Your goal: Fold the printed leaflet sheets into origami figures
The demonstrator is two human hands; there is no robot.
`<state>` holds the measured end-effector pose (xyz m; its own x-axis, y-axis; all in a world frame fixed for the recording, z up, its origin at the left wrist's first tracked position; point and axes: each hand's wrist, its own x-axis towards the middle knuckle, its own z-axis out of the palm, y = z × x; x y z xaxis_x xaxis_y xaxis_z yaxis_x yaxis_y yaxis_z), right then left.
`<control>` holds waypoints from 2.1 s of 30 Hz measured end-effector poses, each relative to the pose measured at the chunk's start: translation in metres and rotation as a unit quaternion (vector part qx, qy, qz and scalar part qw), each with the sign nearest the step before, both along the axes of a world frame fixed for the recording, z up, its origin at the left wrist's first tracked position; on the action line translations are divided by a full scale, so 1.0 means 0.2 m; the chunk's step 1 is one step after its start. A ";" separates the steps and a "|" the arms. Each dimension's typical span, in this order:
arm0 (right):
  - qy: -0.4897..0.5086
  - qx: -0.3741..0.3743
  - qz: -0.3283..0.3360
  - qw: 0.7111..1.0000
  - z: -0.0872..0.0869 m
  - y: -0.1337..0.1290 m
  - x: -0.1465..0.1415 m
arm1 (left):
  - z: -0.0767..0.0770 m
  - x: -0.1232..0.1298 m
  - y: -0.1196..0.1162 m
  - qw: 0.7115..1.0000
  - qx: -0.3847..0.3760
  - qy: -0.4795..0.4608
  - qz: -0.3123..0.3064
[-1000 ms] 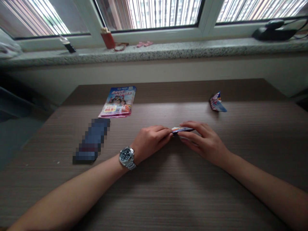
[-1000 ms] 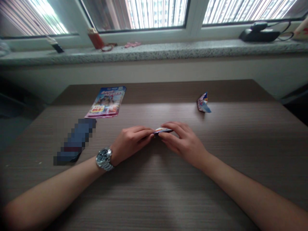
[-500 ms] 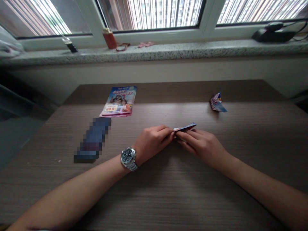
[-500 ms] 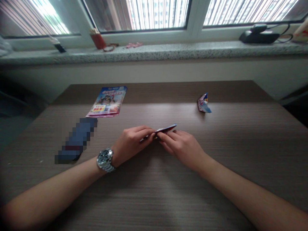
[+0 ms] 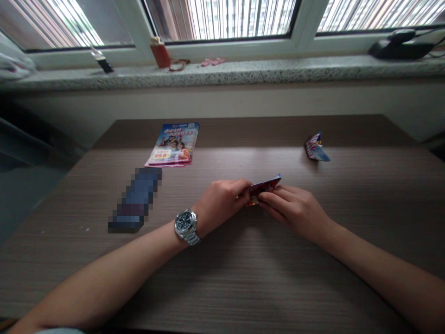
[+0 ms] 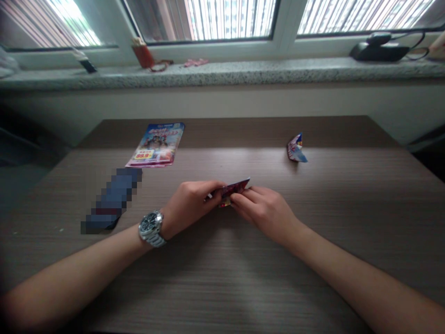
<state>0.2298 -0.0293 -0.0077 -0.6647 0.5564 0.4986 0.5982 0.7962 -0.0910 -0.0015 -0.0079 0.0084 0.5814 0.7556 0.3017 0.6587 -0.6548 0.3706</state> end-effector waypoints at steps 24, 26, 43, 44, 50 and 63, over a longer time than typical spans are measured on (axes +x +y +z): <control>-0.070 -0.011 0.000 0.997 0.03 -0.02 0.00 | 0.07 0.02 -0.02 0.994 -0.100 0.029 0.037; -0.072 -0.007 0.001 0.997 0.03 -0.02 0.00 | 0.08 0.01 -0.01 0.993 -0.105 0.018 0.042; -0.060 -0.022 0.025 0.998 0.01 0.02 0.06 | 0.04 -0.02 0.04 0.972 -0.214 -0.099 -0.020; -0.054 -0.020 0.026 0.998 0.00 0.02 0.06 | 0.04 -0.02 0.04 0.970 -0.218 -0.105 -0.020; -0.032 -0.033 0.019 0.999 -0.01 0.03 0.07 | 0.01 -0.02 0.05 0.952 -0.258 -0.161 -0.043; 0.075 -0.128 0.010 0.989 -0.04 0.04 0.07 | -0.04 -0.01 0.07 0.899 -0.342 -0.271 -0.043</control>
